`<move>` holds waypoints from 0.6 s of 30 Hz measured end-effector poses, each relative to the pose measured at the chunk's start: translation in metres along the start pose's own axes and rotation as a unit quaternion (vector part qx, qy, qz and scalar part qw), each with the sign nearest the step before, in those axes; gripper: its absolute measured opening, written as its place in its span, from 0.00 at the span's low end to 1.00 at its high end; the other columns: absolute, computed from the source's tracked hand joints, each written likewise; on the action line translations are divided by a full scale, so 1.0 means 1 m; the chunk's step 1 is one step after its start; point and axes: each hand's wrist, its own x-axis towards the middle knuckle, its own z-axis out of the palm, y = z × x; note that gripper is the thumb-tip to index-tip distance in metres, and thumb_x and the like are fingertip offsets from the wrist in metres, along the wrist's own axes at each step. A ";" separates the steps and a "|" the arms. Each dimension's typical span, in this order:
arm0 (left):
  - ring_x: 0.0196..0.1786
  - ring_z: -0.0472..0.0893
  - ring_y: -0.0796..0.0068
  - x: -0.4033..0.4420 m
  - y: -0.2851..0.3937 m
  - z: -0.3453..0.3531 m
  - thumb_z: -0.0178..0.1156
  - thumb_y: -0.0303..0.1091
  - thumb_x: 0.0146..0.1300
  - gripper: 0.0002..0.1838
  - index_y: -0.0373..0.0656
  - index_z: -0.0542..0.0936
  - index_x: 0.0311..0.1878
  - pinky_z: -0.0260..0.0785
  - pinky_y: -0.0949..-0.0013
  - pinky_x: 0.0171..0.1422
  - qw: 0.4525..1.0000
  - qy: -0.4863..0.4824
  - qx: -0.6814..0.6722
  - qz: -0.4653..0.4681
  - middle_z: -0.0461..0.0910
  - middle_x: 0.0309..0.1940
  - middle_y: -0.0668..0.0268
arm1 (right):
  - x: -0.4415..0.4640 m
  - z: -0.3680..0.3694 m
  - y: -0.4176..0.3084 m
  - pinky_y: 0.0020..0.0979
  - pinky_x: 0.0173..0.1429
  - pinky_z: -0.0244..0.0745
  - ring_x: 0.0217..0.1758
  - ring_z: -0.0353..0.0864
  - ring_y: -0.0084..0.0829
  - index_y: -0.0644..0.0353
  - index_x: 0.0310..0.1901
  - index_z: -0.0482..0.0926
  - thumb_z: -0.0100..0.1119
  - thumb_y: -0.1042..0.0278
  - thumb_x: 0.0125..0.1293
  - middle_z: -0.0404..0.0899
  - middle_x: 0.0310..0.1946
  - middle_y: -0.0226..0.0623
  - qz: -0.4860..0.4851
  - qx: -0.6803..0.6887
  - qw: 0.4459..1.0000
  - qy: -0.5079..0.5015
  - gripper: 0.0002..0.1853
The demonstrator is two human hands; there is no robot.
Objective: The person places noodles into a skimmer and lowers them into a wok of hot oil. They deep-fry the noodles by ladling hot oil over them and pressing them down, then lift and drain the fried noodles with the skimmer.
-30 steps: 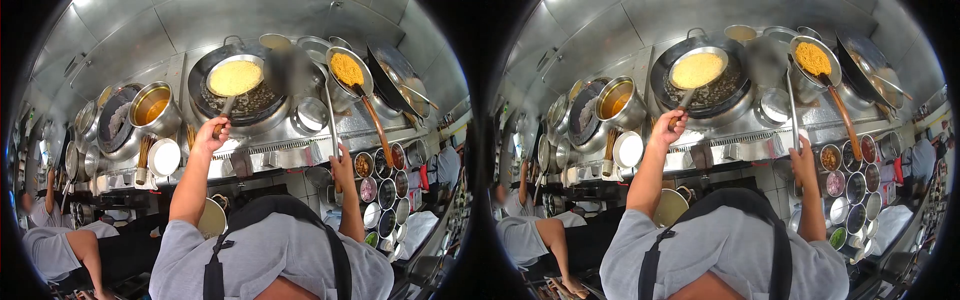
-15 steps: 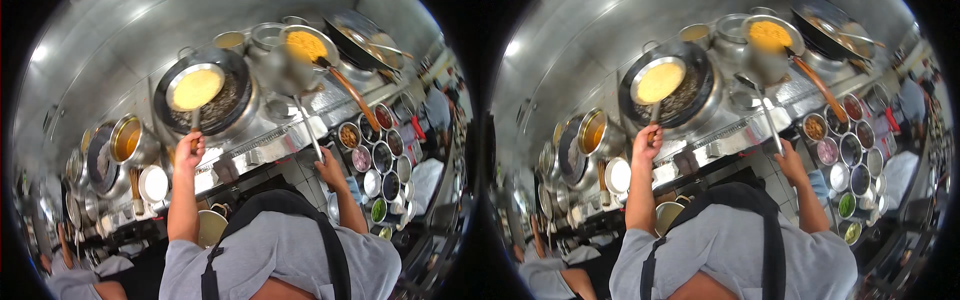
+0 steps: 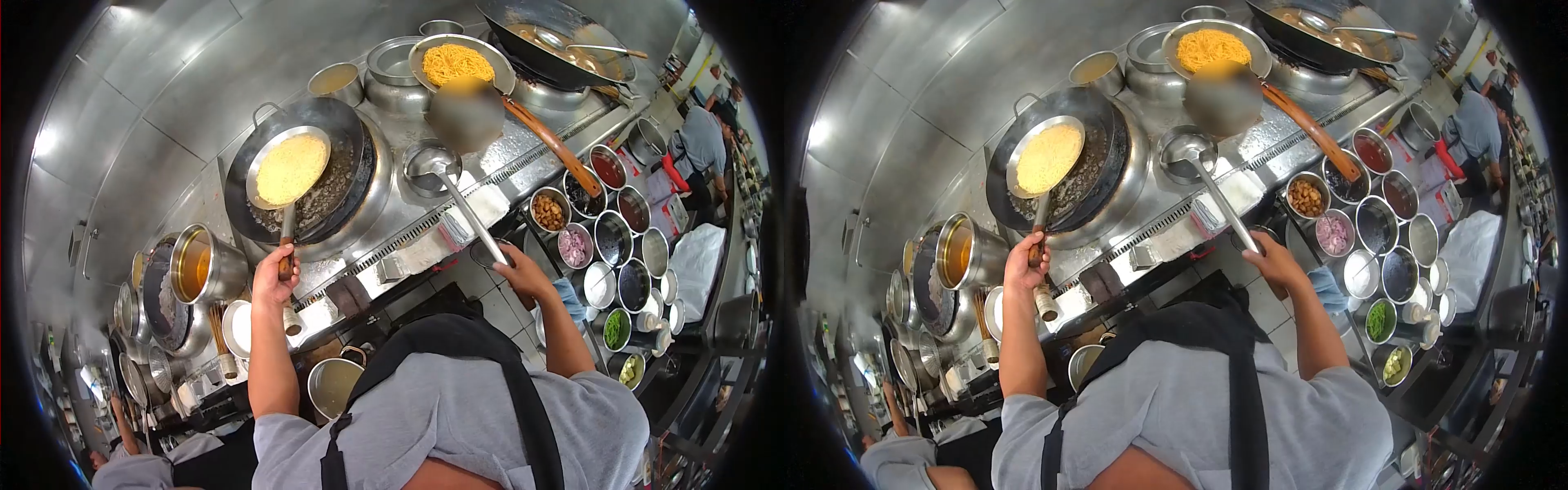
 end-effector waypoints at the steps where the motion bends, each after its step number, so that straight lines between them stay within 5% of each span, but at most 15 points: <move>1: 0.21 0.73 0.76 -0.004 0.000 -0.001 0.64 0.39 0.60 0.12 0.44 0.75 0.40 0.63 0.76 0.20 1.000 0.022 0.019 0.005 0.74 0.24 0.66 | 0.005 -0.003 0.013 0.33 0.43 0.72 0.39 0.79 0.33 0.54 0.64 0.70 0.57 0.51 0.68 0.80 0.41 0.41 0.010 0.106 0.994 -0.005 0.26; 4: 0.20 0.73 0.75 -0.009 -0.005 -0.005 0.65 0.42 0.60 0.13 0.44 0.76 0.38 0.64 0.74 0.22 1.000 -0.002 0.005 0.008 0.74 0.22 0.66 | 0.029 -0.001 0.071 0.28 0.34 0.68 0.30 0.73 0.24 0.56 0.59 0.76 0.47 0.41 0.72 0.77 0.31 0.31 0.085 0.397 0.913 -0.049 0.28; 5: 0.20 0.73 0.74 -0.013 -0.005 -0.003 0.65 0.44 0.61 0.14 0.44 0.76 0.37 0.64 0.72 0.23 1.000 -0.003 0.006 0.008 0.74 0.22 0.67 | 0.032 0.012 0.080 0.25 0.27 0.68 0.24 0.73 0.23 0.58 0.53 0.77 0.45 0.40 0.73 0.77 0.30 0.29 0.125 0.432 0.893 0.018 0.27; 7: 0.21 0.73 0.75 -0.016 -0.008 0.000 0.62 0.47 0.63 0.16 0.43 0.76 0.38 0.64 0.73 0.23 1.000 0.012 -0.004 0.018 0.75 0.22 0.67 | 0.036 0.025 0.116 0.28 0.25 0.71 0.24 0.76 0.26 0.57 0.45 0.77 0.45 0.41 0.73 0.78 0.29 0.33 0.144 0.419 0.896 0.032 0.25; 8: 0.21 0.73 0.75 -0.018 -0.011 0.002 0.59 0.50 0.65 0.17 0.43 0.77 0.38 0.64 0.73 0.23 0.999 0.023 -0.009 0.022 0.75 0.22 0.68 | 0.055 0.033 0.181 0.34 0.24 0.73 0.23 0.79 0.31 0.54 0.40 0.75 0.46 0.40 0.72 0.78 0.26 0.37 0.076 0.267 0.960 -0.019 0.23; 9: 0.20 0.73 0.75 -0.022 -0.015 0.004 0.57 0.52 0.66 0.19 0.43 0.76 0.38 0.63 0.73 0.23 0.998 0.037 -0.032 0.027 0.74 0.21 0.68 | 0.058 0.048 0.221 0.39 0.20 0.73 0.19 0.79 0.36 0.53 0.37 0.75 0.49 0.41 0.69 0.76 0.22 0.39 0.106 0.246 0.963 -0.027 0.22; 11: 0.18 0.72 0.76 -0.029 -0.023 0.010 0.53 0.58 0.68 0.23 0.44 0.76 0.37 0.62 0.73 0.21 0.995 0.063 -0.075 0.036 0.74 0.20 0.68 | 0.076 0.083 0.353 0.40 0.19 0.69 0.17 0.75 0.36 0.53 0.35 0.75 0.53 0.43 0.68 0.75 0.21 0.39 0.260 0.490 0.813 -0.178 0.20; 12: 0.17 0.71 0.76 -0.032 -0.032 0.007 0.51 0.59 0.68 0.24 0.45 0.76 0.35 0.61 0.73 0.20 0.991 0.058 -0.112 0.045 0.74 0.19 0.68 | 0.028 0.078 0.288 0.36 0.18 0.63 0.16 0.70 0.29 0.55 0.31 0.74 0.56 0.56 0.69 0.69 0.16 0.31 0.197 0.276 0.936 -0.094 0.13; 13: 0.16 0.69 0.76 -0.038 -0.046 0.003 0.49 0.61 0.69 0.25 0.46 0.75 0.33 0.59 0.73 0.19 0.986 0.054 -0.148 0.055 0.73 0.19 0.68 | 0.015 0.078 0.277 0.35 0.22 0.66 0.18 0.70 0.29 0.56 0.30 0.74 0.57 0.61 0.69 0.67 0.16 0.29 0.130 0.081 0.984 -0.090 0.11; 16: 0.10 0.61 0.75 -0.074 -0.099 0.014 0.48 0.58 0.71 0.26 0.48 0.69 0.23 0.48 0.71 0.13 0.973 0.085 -0.194 0.094 0.68 0.14 0.68 | 0.026 0.084 0.327 0.34 0.24 0.68 0.21 0.72 0.29 0.56 0.32 0.74 0.59 0.62 0.67 0.68 0.18 0.29 -0.011 -0.055 0.973 -0.225 0.09; 18: 0.10 0.60 0.76 -0.096 -0.146 0.023 0.56 0.44 0.67 0.22 0.46 0.67 0.18 0.47 0.72 0.12 0.986 0.122 -0.099 0.059 0.64 0.12 0.68 | 0.039 0.085 0.341 0.34 0.26 0.70 0.23 0.74 0.29 0.55 0.33 0.74 0.60 0.62 0.66 0.69 0.19 0.29 -0.068 -0.056 0.947 -0.309 0.08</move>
